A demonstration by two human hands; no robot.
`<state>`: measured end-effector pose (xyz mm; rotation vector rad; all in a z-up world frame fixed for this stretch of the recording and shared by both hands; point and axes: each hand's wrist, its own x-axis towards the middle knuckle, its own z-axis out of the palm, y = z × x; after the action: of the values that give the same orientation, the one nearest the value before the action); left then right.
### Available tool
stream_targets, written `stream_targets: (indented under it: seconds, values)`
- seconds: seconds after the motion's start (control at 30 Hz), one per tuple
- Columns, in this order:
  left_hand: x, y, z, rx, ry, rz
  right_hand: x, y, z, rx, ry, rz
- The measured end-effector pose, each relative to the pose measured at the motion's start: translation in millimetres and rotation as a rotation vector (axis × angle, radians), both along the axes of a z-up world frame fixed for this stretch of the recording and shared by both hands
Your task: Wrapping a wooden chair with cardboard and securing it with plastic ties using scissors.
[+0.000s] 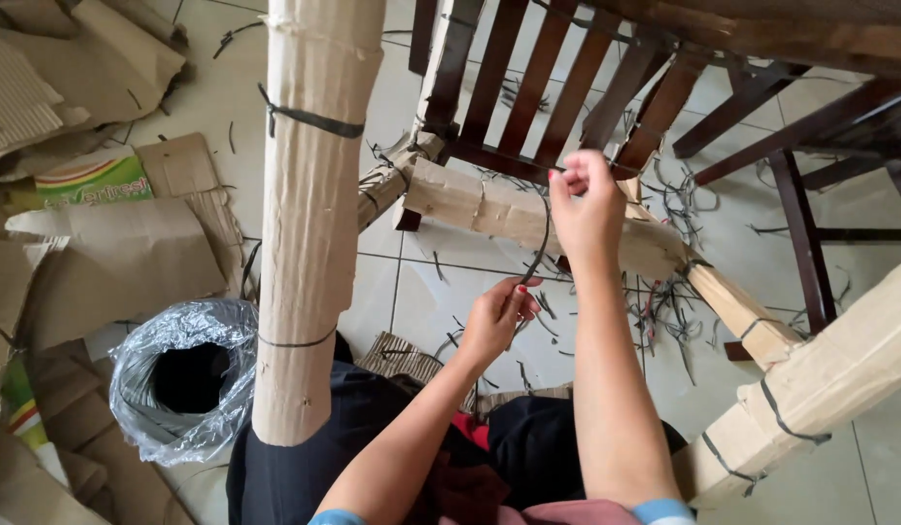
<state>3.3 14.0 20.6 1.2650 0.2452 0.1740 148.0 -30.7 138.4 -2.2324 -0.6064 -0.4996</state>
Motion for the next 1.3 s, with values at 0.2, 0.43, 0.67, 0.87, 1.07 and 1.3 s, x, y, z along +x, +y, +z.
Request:
stream_targets:
  seconds: [0.2, 0.43, 0.67, 0.87, 1.07, 1.3]
  values:
    - [-1.3, -3.5, 2.8, -0.003, -0.027, 0.007, -27.5, -16.8, -20.7, -0.129, -0.212, 0.230]
    - [-5.6, -4.0, -3.3, 0.037, -0.004, 0.034, -9.2, -14.6, -53.7, -0.405, -0.239, 0.081]
    - [-16.4, 12.0, 32.4, 0.222, 0.160, 0.121, 3.2, -3.9, -31.9, -0.622, 0.190, -0.019]
    - [-3.7, 10.2, 18.2, -0.023, 0.063, 0.001, 3.3, -2.0, -13.3, -0.643, 0.429, -0.015]
    - [2.4, -1.7, 7.4, -0.428, 0.078, -0.033, 7.9, -5.6, -11.6, -0.690, 0.485, 0.035]
    - [-0.5, 1.8, 7.8, -0.487, 0.046, 0.107, -5.0, -29.3, -5.7, -0.208, 0.232, 0.344]
